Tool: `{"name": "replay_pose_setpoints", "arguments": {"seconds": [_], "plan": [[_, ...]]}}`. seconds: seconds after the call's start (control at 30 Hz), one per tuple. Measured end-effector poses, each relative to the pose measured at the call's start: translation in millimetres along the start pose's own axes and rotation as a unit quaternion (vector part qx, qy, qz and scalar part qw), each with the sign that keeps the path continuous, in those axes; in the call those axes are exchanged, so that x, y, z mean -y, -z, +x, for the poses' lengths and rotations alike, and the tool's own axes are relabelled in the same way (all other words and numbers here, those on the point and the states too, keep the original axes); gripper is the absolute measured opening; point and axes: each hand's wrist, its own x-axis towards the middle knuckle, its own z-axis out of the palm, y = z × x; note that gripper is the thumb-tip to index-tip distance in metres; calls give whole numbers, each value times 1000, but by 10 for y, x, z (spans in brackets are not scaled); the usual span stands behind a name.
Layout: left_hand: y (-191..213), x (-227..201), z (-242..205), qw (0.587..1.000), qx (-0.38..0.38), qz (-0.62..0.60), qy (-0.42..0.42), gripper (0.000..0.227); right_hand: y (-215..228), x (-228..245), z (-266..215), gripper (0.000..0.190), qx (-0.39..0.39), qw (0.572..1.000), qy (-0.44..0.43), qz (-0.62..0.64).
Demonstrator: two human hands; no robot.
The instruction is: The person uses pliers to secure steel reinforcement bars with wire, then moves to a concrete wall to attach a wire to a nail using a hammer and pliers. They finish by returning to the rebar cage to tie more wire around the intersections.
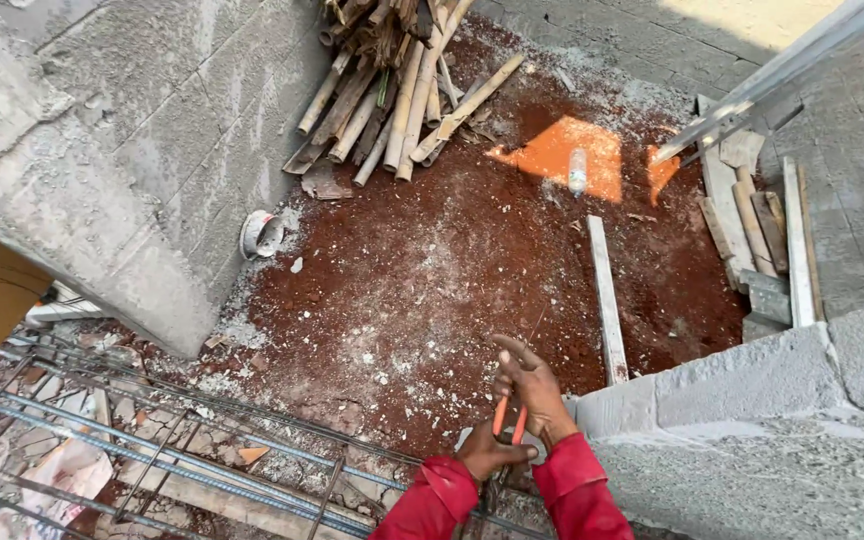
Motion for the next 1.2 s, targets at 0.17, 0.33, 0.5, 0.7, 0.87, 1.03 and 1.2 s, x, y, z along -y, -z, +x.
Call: {"name": "replay_pose_setpoints", "arguments": {"seconds": [0.17, 0.33, 0.5, 0.7, 0.87, 1.03, 1.2], "plan": [[-293, 335, 113, 874, -312, 320, -191, 49, -376, -171, 154, 71, -281, 917, 81, -272], [200, 273, 238, 987, -124, -103, 7, 36, -770, 497, -334, 110, -208, 892, 104, -389], [142, -593, 153, 887, -171, 225, -366, 48, -897, 908, -1100, 86, 52, 544, 406, -733], [-203, -1357, -667, 718, 42, 691, -71, 16, -554, 670, -1583, 72, 66, 467, 206, -857], [-356, -1746, -1826, 675, -24, 641, -364, 47, -371, -75, -2380, 28, 12, 808, 70, -585], [-296, -1676, -2636, 845, -240, 410, -245, 68, -557, -1076, -2721, 32, -138, 931, -144, -306], [-420, -1375, -2771, 853, -290, 359, -244, 46, -1422, -1430, -2852, 50, -77, 940, 195, -271]]}}
